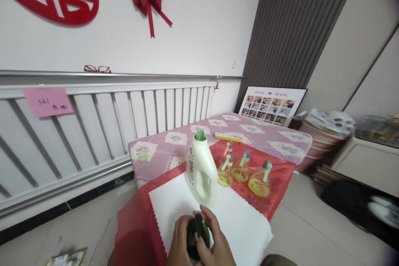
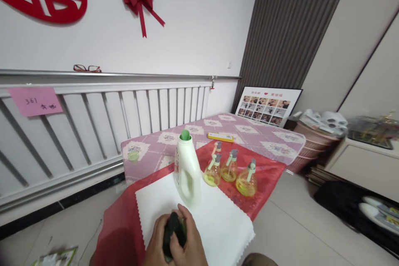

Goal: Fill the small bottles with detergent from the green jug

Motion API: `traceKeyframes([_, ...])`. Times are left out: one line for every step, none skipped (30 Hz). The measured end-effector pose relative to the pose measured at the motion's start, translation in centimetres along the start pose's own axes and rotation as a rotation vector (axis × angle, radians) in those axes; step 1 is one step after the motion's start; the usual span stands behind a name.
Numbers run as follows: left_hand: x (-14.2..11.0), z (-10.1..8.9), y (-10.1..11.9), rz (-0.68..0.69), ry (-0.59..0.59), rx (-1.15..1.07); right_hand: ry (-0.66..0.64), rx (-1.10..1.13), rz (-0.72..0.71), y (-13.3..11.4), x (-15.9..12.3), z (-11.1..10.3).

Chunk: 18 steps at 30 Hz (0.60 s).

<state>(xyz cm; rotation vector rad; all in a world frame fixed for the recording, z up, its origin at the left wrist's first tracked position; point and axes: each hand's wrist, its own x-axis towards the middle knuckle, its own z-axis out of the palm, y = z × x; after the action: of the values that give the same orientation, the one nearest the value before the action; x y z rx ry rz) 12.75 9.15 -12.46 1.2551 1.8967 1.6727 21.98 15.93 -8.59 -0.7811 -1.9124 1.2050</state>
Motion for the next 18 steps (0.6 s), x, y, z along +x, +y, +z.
traceKeyframes([0.0,-0.1,-0.1,-0.009,0.006,0.012,0.008,-0.019,0.008,-0.2,0.0,-0.1])
traceKeyframes([-0.1,-0.1,-0.2,-0.02,0.014,0.024,0.032,-0.039,0.022,-0.3,0.1,-0.1])
traceKeyframes([-0.1,-0.2,-0.3,-0.028,0.017,0.031,0.059,-0.053,0.04,-0.3,0.1,-0.1])
traceKeyframes([-0.1,-0.2,-0.3,-0.032,0.014,0.031,0.077,-0.059,0.057,-0.2,0.1,0.0])
traceKeyframes([-0.2,-0.2,-0.4,-0.032,0.008,0.029,0.077,-0.059,0.071,-0.1,0.1,0.1])
traceKeyframes([-0.2,-0.2,-0.4,-0.031,0.004,0.028,0.065,-0.054,0.076,0.1,0.0,0.2])
traceKeyframes([-0.1,-0.2,-0.5,-0.028,0.001,0.03,0.056,-0.046,0.069,0.3,-0.2,0.3])
traceKeyframes([-0.1,-0.1,-0.6,-0.023,0.002,0.035,0.057,-0.031,0.056,0.5,-0.3,0.3])
traceKeyframes([-0.1,-0.1,-0.7,-0.022,0.005,0.041,0.069,-0.01,0.042,0.7,-0.5,0.4])
traceKeyframes([-0.1,-0.1,-0.8,-0.023,0.011,0.049,0.078,0.016,0.029,0.8,-0.6,0.5])
traceKeyframes([-0.1,0.0,-0.9,-0.024,0.014,0.055,0.086,0.043,0.023,0.9,-0.6,0.6])
traceKeyframes([-0.2,0.0,-1.0,-0.019,0.014,0.057,0.102,0.065,0.025,0.9,-0.7,0.7])
traceKeyframes([-0.2,0.1,-1.1,-0.008,0.011,0.055,0.125,0.075,0.034,0.9,-0.6,0.9])
traceKeyframes([-0.2,0.2,-1.2,0.002,0.013,0.054,0.144,0.073,0.048,0.8,-0.6,1.0])
traceKeyframes([-0.3,0.3,-1.2,0.007,0.022,0.056,0.167,0.062,0.065,0.7,-0.6,1.2])
traceKeyframes([-0.3,0.4,-1.2,0.006,0.037,0.062,0.192,0.047,0.081,0.7,-0.5,1.3])
traceKeyframes([-0.3,0.4,-1.2,-0.002,0.057,0.074,0.21,0.036,0.088,0.6,-0.5,1.4])
traceKeyframes([-0.3,0.5,-1.2,-0.008,0.073,0.085,0.209,0.031,0.084,0.6,-0.5,1.4])
